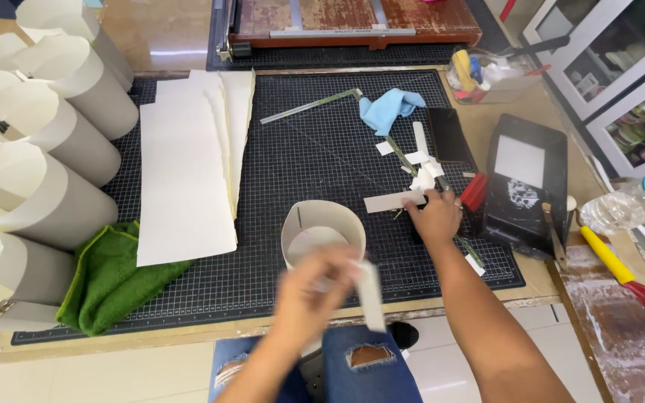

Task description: Assembling cylindrical paper containers by cutting strips and applying adhesive

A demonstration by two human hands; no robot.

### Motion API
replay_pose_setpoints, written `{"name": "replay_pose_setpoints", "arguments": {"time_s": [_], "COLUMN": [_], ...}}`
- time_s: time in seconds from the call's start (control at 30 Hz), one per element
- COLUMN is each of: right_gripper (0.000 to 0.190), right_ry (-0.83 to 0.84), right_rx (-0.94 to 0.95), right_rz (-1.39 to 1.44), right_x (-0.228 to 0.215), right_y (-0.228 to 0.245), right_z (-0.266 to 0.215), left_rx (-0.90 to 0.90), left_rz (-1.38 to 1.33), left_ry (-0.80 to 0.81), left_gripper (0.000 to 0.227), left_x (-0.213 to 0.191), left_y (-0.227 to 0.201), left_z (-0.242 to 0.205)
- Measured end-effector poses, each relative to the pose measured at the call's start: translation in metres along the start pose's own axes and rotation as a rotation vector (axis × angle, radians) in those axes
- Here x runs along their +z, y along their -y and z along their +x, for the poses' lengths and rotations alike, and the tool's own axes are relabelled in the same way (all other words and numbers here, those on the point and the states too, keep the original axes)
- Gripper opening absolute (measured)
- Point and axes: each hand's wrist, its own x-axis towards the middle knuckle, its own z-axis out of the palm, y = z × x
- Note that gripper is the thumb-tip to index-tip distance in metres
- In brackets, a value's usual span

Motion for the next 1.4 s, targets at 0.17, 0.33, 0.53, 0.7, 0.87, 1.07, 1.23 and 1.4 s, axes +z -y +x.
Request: {"name": "replay_pose_setpoints", "arguments": {"time_s": [0.17,0.33,0.53,0.7,0.87,1.07,1.23,1.4], "right_gripper": [0.064,0.049,0.012,0.018,0.021,0.024,0.024,0.026], "right_ry": [0.164,0.083,-0.096,0.153,0.195,0.219,0.199,0.097], "right_rx": [0.184,0.2,-0.097,-0.239,-0.259,-0.234,-0.218,-0.16], "right_rz": [0.107,0.33,0.894,0.822,0.914,1.006,0.98,0.989], "right_x": [-0.016,-0.012,-0.131,-0.16,-0.154,-0.157,-0.151,-0.148], "right_y": [0.017,0.008,0.054,0.063,0.058,0.058,0.054,0.059], "right_z": [0.012,0.021,-0.052,-0.124,-0.14,-0.148,-0.154,-0.159], "left_rx": [0.079,-0.111,-0.12,-0.079,-0.038,0.077,0.13,0.139], "left_rz": [0.086,0.158,0.195,0.148,0.182,0.235,0.269,0.254], "left_ry": [0.316,0.221,0.065,-0.016,-0.058,-0.139,-0.143,-0.156], "left_gripper": [0.018,0.018,0.011,0.01,0.009,0.002,0.009,0.008], "left_x": [0.053,0.056,0.048,0.06,0.067,0.067,0.068,0.072], "left_y": [0.04,0.058,0.063,0.087,0.091,0.082,0.07,0.065], "left_z": [-0.015,0.003,0.023,0.022,0.019,0.024,0.029,0.029]}}
